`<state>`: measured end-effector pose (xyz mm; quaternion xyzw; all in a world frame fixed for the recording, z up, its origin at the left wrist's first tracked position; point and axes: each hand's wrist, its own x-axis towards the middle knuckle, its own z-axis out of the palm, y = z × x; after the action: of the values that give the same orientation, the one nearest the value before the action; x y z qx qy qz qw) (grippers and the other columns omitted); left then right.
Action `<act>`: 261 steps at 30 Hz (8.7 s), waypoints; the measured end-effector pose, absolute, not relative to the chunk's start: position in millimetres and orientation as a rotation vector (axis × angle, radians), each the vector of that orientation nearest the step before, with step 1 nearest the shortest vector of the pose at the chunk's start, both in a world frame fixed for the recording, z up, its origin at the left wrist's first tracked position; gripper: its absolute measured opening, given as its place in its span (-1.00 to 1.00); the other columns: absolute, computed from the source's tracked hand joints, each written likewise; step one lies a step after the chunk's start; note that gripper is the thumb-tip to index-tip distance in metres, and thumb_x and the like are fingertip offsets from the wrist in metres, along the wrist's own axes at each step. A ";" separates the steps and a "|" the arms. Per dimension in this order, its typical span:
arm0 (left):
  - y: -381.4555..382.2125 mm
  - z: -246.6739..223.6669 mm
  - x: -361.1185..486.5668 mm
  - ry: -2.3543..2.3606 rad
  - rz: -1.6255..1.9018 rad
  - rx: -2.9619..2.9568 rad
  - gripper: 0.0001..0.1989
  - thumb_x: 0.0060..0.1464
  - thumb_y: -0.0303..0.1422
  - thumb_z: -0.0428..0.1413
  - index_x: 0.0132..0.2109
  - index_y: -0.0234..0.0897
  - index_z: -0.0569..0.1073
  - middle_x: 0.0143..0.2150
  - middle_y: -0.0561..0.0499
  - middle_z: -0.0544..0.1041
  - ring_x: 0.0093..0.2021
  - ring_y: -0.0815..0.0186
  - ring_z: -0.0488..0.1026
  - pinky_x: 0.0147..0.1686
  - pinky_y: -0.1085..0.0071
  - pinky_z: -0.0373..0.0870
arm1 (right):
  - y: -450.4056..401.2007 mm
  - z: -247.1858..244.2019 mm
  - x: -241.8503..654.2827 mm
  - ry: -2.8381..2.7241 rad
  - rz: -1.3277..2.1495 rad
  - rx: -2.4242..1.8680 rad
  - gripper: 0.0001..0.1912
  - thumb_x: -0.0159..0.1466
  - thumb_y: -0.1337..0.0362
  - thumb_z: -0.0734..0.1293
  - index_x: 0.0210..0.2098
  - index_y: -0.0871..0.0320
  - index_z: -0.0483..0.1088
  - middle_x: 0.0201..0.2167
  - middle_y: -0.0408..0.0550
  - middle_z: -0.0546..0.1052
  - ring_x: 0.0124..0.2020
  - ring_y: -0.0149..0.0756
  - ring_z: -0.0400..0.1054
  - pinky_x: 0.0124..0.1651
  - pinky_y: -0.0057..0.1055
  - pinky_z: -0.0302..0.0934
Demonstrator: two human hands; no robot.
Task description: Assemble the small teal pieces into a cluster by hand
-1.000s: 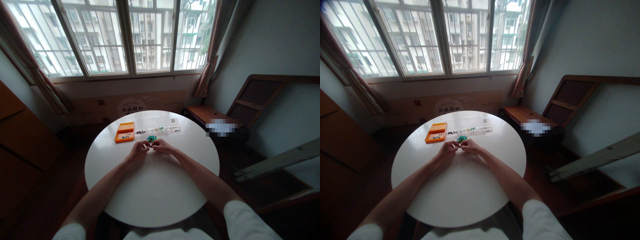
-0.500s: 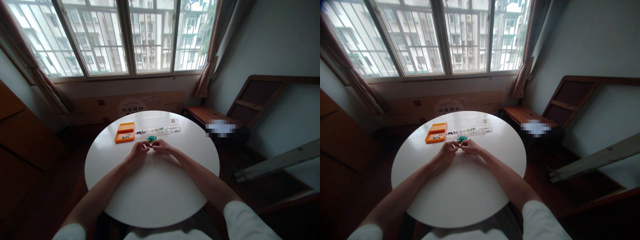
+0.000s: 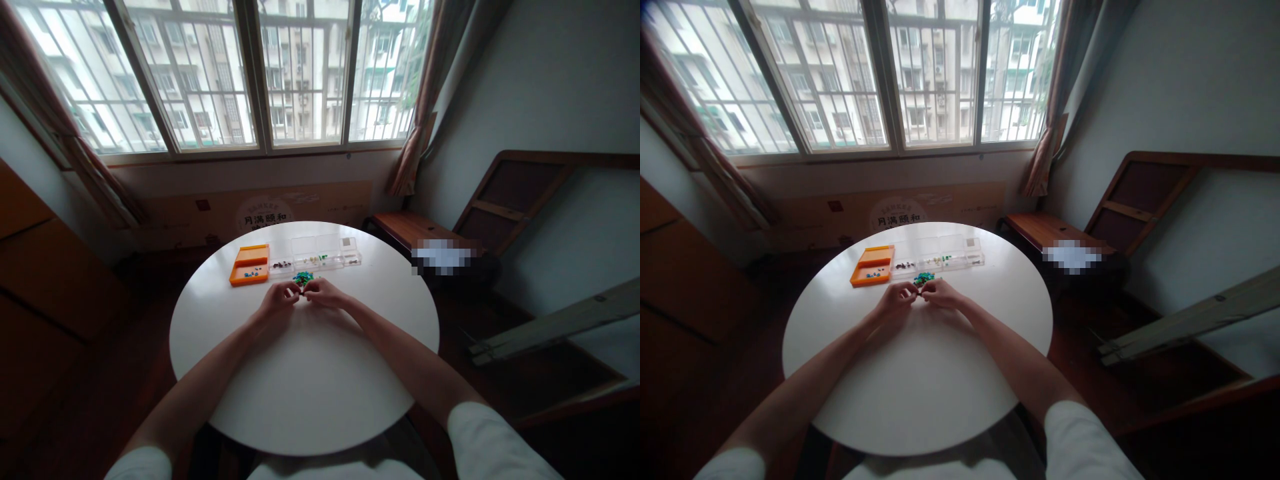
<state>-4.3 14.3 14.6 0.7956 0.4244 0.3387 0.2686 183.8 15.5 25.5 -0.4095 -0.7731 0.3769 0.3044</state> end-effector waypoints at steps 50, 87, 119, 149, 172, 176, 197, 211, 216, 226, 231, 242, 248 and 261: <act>14.8 13.8 -4.4 1.160 0.892 2.125 -0.81 -0.05 -0.38 0.07 -0.29 -0.34 0.52 -0.51 0.05 0.49 -0.55 0.46 0.35 -0.57 0.60 0.21 | 13.5 28.3 182.8 -2.022 1.026 -1.103 -0.80 0.04 0.36 0.23 -0.41 0.32 0.46 -0.56 -0.11 0.44 -0.53 -0.45 0.24 -0.46 -0.54 0.07; 14.5 14.4 -4.3 1.159 0.888 2.129 -0.81 -0.04 -0.37 0.07 -0.29 -0.34 0.52 -0.53 0.05 0.46 -0.54 0.45 0.35 -0.57 0.60 0.22 | 12.7 29.7 182.8 -2.040 0.997 -1.100 -0.80 0.04 0.36 0.24 -0.41 0.31 0.47 -0.56 -0.11 0.45 -0.52 -0.44 0.26 -0.47 -0.54 0.06; 15.3 13.1 -4.9 1.142 0.883 2.133 -0.82 -0.04 -0.38 0.06 -0.29 -0.34 0.51 -0.42 0.02 0.52 -0.50 0.43 0.37 -0.54 0.59 0.24 | 13.8 27.7 183.4 -2.034 1.009 -1.098 -0.79 0.04 0.35 0.24 -0.40 0.31 0.47 -0.55 -0.10 0.45 -0.51 -0.43 0.27 -0.45 -0.53 0.08; 15.6 11.6 -4.7 1.161 0.884 2.112 -0.81 -0.05 -0.38 0.07 -0.28 -0.33 0.52 -0.49 0.05 0.48 -0.53 0.45 0.35 -0.56 0.59 0.22 | 14.9 27.0 183.4 -2.057 0.991 -1.090 -0.80 0.05 0.37 0.24 -0.40 0.31 0.47 -0.56 -0.11 0.45 -0.52 -0.45 0.25 -0.44 -0.54 0.09; 14.3 14.0 -4.1 1.181 0.888 2.136 -0.83 -0.07 -0.39 0.08 -0.30 -0.33 0.52 -0.48 0.04 0.49 -0.52 0.44 0.36 -0.56 0.59 0.22 | 14.8 27.3 182.9 -2.061 0.980 -1.086 -0.80 0.04 0.38 0.24 -0.41 0.31 0.48 -0.55 -0.10 0.46 -0.51 -0.44 0.26 -0.46 -0.54 0.06; 13.6 14.4 -4.3 1.197 0.896 2.155 -0.83 -0.09 -0.40 0.09 -0.31 -0.32 0.51 -0.48 0.04 0.49 -0.51 0.42 0.37 -0.55 0.59 0.22 | 13.0 29.1 182.2 -2.054 0.992 -1.093 -0.81 0.04 0.38 0.24 -0.43 0.31 0.47 -0.56 -0.11 0.45 -0.52 -0.45 0.25 -0.47 -0.55 0.05; 11.0 15.7 -3.1 1.217 0.886 2.185 -0.85 -0.13 -0.44 0.09 -0.33 -0.31 0.51 -0.46 0.05 0.50 -0.50 0.42 0.36 -0.52 0.57 0.24 | 14.2 26.5 182.1 -2.100 0.977 -1.064 -0.80 0.04 0.38 0.23 -0.41 0.29 0.47 -0.54 -0.12 0.46 -0.51 -0.44 0.25 -0.45 -0.54 0.08; 9.4 15.8 -1.9 1.225 0.868 2.223 -0.85 -0.15 -0.45 0.08 -0.36 -0.29 0.51 -0.47 0.06 0.49 -0.51 0.43 0.36 -0.53 0.58 0.21 | 18.0 20.5 182.2 -2.186 0.848 -1.069 -0.82 0.05 0.38 0.22 -0.44 0.28 0.46 -0.55 -0.14 0.44 -0.50 -0.45 0.24 -0.43 -0.55 0.05; 11.1 13.6 -1.9 1.219 0.879 2.227 -0.85 -0.15 -0.45 0.08 -0.37 -0.29 0.51 -0.49 0.07 0.49 -0.53 0.44 0.35 -0.54 0.58 0.19 | 17.2 21.1 182.4 -2.178 0.849 -1.056 -0.81 0.05 0.37 0.22 -0.44 0.29 0.46 -0.55 -0.13 0.44 -0.50 -0.44 0.25 -0.44 -0.55 0.06; 10.2 14.9 -2.6 1.199 0.870 2.232 -0.86 -0.15 -0.46 0.08 -0.36 -0.29 0.50 -0.47 0.08 0.49 -0.52 0.45 0.35 -0.53 0.58 0.19 | 17.2 19.0 182.1 -2.172 0.845 -1.052 -0.81 0.05 0.37 0.22 -0.44 0.29 0.46 -0.53 -0.12 0.45 -0.48 -0.43 0.26 -0.41 -0.55 0.07; 9.6 14.9 -2.1 1.227 0.874 2.234 -0.86 -0.15 -0.46 0.09 -0.36 -0.29 0.50 -0.47 0.08 0.49 -0.51 0.45 0.35 -0.53 0.58 0.20 | 17.4 19.2 182.4 -2.172 0.857 -1.044 -0.81 0.06 0.36 0.22 -0.43 0.29 0.46 -0.53 -0.12 0.45 -0.49 -0.43 0.26 -0.43 -0.54 0.07; 6.9 17.7 -1.8 1.254 0.867 2.236 -0.87 -0.14 -0.45 0.10 -0.36 -0.28 0.50 -0.46 0.08 0.49 -0.49 0.43 0.38 -0.50 0.57 0.22 | 18.1 16.8 182.5 -2.154 0.886 -1.040 -0.82 0.06 0.35 0.22 -0.43 0.29 0.45 -0.52 -0.12 0.45 -0.49 -0.43 0.27 -0.42 -0.54 0.08; 7.6 16.6 -2.4 1.260 0.866 2.240 -0.87 -0.14 -0.44 0.10 -0.36 -0.28 0.50 -0.48 0.08 0.49 -0.51 0.43 0.37 -0.52 0.57 0.21 | 17.9 17.7 182.5 -2.154 0.891 -1.023 -0.81 0.06 0.36 0.22 -0.42 0.29 0.45 -0.50 -0.11 0.47 -0.47 -0.42 0.28 -0.41 -0.54 0.09; 7.7 16.0 -2.2 1.228 0.883 2.251 -0.87 -0.14 -0.45 0.09 -0.37 -0.27 0.49 -0.47 0.09 0.49 -0.51 0.44 0.36 -0.52 0.58 0.20 | 16.2 20.4 182.2 -2.160 0.871 -1.036 -0.80 0.06 0.37 0.23 -0.41 0.29 0.47 -0.51 -0.11 0.47 -0.47 -0.42 0.28 -0.42 -0.54 0.09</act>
<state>-2.2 7.7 16.0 0.8110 0.4422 0.3181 0.2132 182.2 16.2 20.4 -0.3886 -0.8106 0.3267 0.2920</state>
